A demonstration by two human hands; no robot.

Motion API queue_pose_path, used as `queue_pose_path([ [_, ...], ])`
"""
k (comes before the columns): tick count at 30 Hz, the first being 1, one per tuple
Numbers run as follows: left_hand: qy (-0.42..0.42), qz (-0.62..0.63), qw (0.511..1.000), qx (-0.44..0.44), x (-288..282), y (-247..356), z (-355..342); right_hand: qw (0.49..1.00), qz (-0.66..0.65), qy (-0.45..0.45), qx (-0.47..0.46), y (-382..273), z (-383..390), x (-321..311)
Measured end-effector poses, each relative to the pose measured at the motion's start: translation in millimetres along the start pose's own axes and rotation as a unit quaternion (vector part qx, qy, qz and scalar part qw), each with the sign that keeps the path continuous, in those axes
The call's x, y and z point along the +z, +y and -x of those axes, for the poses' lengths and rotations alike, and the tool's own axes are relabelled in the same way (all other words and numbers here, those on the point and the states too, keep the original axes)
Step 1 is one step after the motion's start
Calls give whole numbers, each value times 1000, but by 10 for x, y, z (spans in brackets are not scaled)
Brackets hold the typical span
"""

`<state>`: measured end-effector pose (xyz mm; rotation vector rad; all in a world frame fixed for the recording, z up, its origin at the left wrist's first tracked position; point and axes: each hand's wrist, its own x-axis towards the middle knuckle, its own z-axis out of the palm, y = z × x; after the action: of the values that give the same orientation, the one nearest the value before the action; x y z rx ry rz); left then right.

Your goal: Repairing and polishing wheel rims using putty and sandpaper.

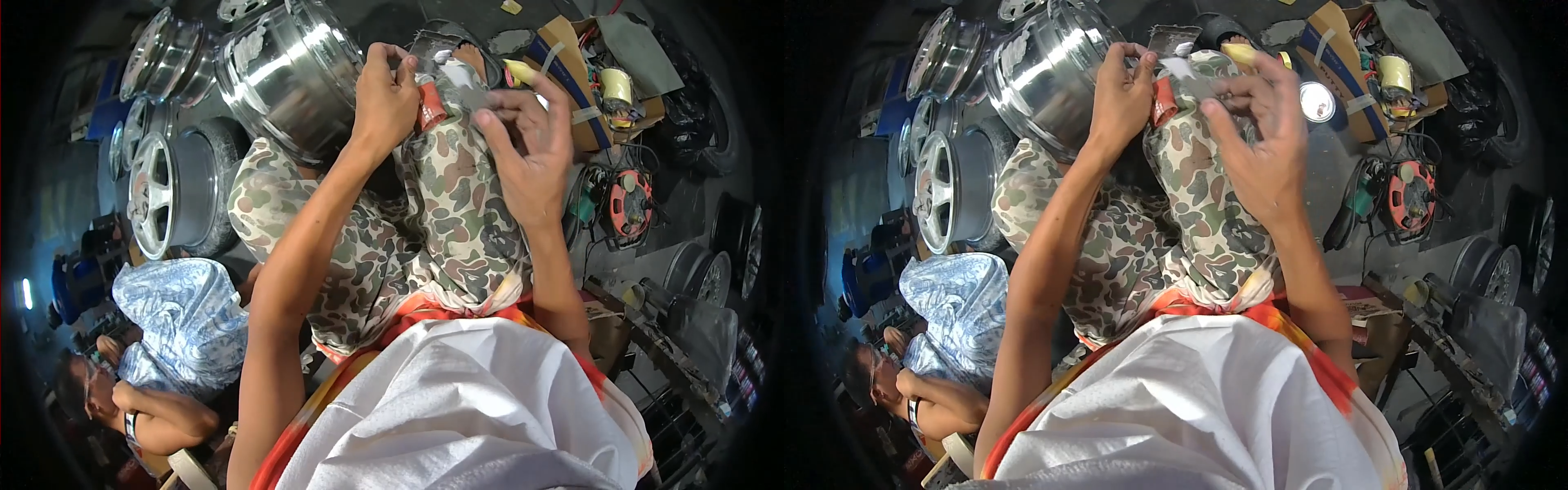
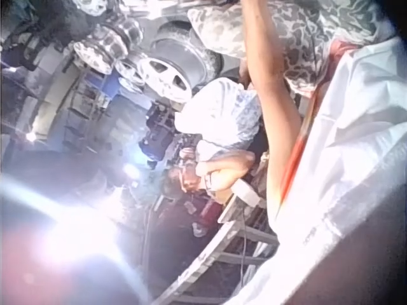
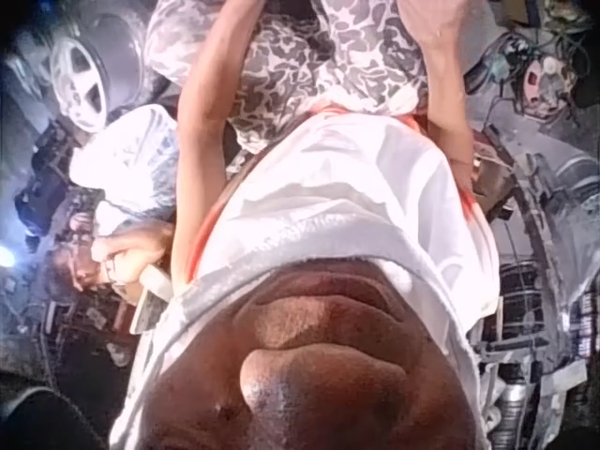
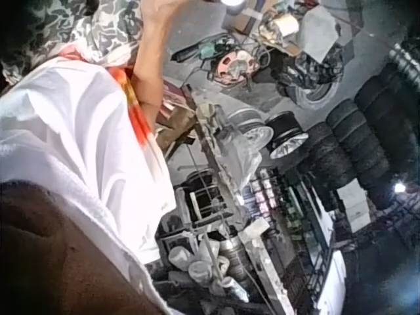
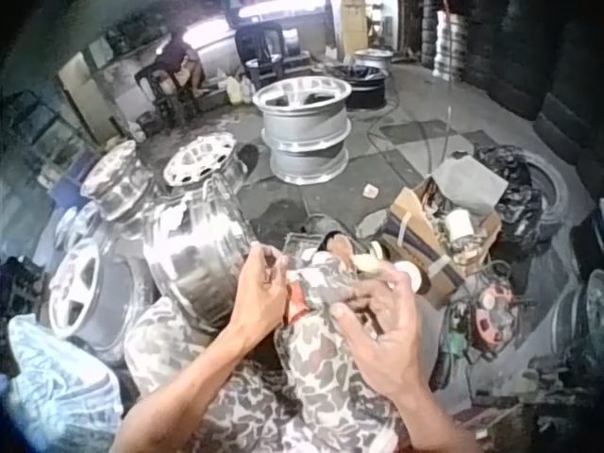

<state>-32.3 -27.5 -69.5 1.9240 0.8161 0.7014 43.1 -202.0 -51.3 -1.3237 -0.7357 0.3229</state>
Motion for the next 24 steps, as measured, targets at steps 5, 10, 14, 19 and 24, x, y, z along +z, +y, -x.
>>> queue_pose_path([
  [5, -21, -2, 1000, -6, -82, -81, 18, 999, -23, -40, -16, 97, -95, 210],
  [10, -28, -43, 998, -31, -105, 16, 20, 997, -46, -16, -59, 82, -69, 230],
  [14, 0, -63, 998, 11, -135, 91, 77, 992, 15, -62, -106, 149, -48, 185],
  [19, -45, -48, 996, 60, -214, 149, -64, 986, 73, -97, -117, 162, -41, 156],
  [24, -84, -51, 989, 112, -40, 192, -63, 986, -161, -40, -34, 195, 10, 192],
])
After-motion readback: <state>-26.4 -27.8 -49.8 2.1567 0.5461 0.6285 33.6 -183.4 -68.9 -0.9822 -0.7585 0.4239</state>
